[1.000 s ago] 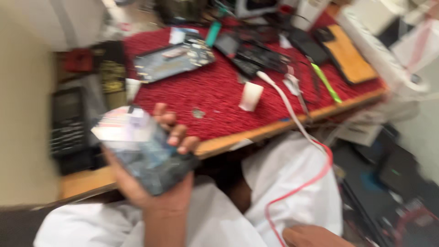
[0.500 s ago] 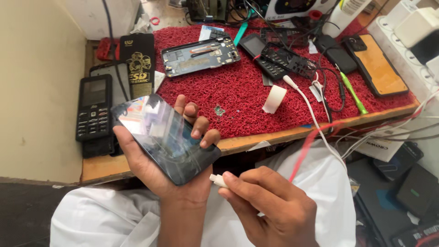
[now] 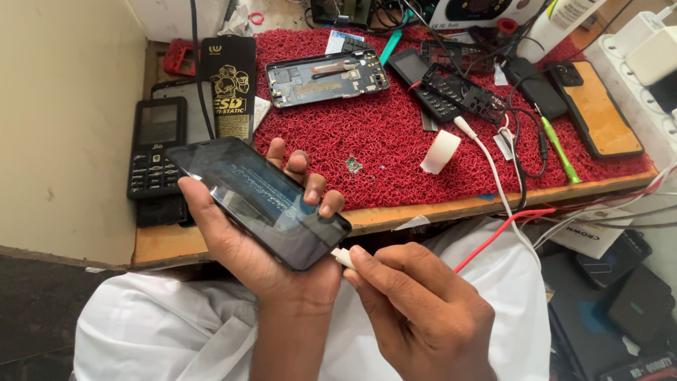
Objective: The person opens a smartphone, removes the back cover, and manipulates internal components including the battery and circuit board. They use a green screwdriver to loosen screws and a white cloth to wipe parts. The phone is partially disassembled and reassembled during the process.
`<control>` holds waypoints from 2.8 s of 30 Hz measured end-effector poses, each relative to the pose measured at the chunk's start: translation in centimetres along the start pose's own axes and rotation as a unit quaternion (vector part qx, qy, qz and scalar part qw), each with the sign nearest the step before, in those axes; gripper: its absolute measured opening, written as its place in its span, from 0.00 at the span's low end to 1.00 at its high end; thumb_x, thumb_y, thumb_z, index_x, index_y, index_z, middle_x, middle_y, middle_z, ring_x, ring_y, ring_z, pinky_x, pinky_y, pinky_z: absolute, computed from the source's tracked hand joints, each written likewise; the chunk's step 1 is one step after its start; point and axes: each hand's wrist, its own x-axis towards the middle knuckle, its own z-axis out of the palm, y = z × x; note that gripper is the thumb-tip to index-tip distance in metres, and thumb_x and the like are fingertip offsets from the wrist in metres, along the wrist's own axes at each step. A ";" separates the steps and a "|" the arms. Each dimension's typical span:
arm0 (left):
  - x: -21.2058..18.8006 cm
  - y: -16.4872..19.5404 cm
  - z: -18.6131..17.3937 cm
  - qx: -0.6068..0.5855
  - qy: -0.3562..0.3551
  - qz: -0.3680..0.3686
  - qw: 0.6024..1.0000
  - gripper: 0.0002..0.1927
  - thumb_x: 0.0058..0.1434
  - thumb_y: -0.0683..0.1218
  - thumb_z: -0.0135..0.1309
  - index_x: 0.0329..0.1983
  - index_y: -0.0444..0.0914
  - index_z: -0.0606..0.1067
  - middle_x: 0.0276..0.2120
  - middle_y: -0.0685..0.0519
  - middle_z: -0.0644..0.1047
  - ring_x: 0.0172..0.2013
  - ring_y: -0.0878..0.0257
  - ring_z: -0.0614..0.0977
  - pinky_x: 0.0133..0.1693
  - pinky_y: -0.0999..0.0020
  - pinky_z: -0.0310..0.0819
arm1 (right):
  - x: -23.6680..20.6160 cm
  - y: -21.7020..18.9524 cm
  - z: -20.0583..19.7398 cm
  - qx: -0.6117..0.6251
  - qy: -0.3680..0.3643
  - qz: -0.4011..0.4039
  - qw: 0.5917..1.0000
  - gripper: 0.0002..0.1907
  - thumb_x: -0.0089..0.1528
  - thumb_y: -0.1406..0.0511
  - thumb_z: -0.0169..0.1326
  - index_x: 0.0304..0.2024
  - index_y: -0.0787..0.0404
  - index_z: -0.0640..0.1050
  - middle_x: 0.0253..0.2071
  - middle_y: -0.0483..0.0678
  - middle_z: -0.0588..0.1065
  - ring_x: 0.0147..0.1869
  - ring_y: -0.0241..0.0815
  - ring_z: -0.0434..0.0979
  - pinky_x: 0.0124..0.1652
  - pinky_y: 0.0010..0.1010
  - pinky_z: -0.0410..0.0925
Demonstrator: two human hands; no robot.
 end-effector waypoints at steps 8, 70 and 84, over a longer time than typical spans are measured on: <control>1.6 0.2 0.8 0.178 0.060 0.018 0.982 0.38 0.61 0.74 0.52 0.52 0.36 0.75 0.35 0.49 0.76 0.27 0.61 0.73 0.28 0.63 0.67 | -0.2 1.3 0.0 0.019 -0.026 0.025 0.999 0.12 0.57 0.69 0.67 0.43 0.61 0.83 0.34 0.45 0.79 0.30 0.32 0.79 0.31 0.22 0.71; 3.4 -6.0 1.4 0.856 -0.344 0.178 0.341 0.22 0.54 0.48 0.62 0.50 0.34 0.79 0.43 0.47 0.78 0.46 0.50 0.77 0.46 0.55 0.69 | -4.1 14.8 -0.7 0.275 0.077 0.379 0.880 0.16 0.61 0.70 0.60 0.51 0.70 0.81 0.31 0.48 0.81 0.30 0.33 0.80 0.31 0.24 0.74; 10.7 -6.6 2.8 0.823 -0.481 0.024 0.302 0.12 0.58 0.52 0.61 0.41 0.42 0.83 0.43 0.53 0.78 0.49 0.54 0.76 0.47 0.55 0.65 | -2.4 15.6 0.9 0.105 0.090 0.274 0.952 0.13 0.57 0.72 0.64 0.46 0.65 0.84 0.31 0.47 0.85 0.30 0.32 0.84 0.33 0.23 0.76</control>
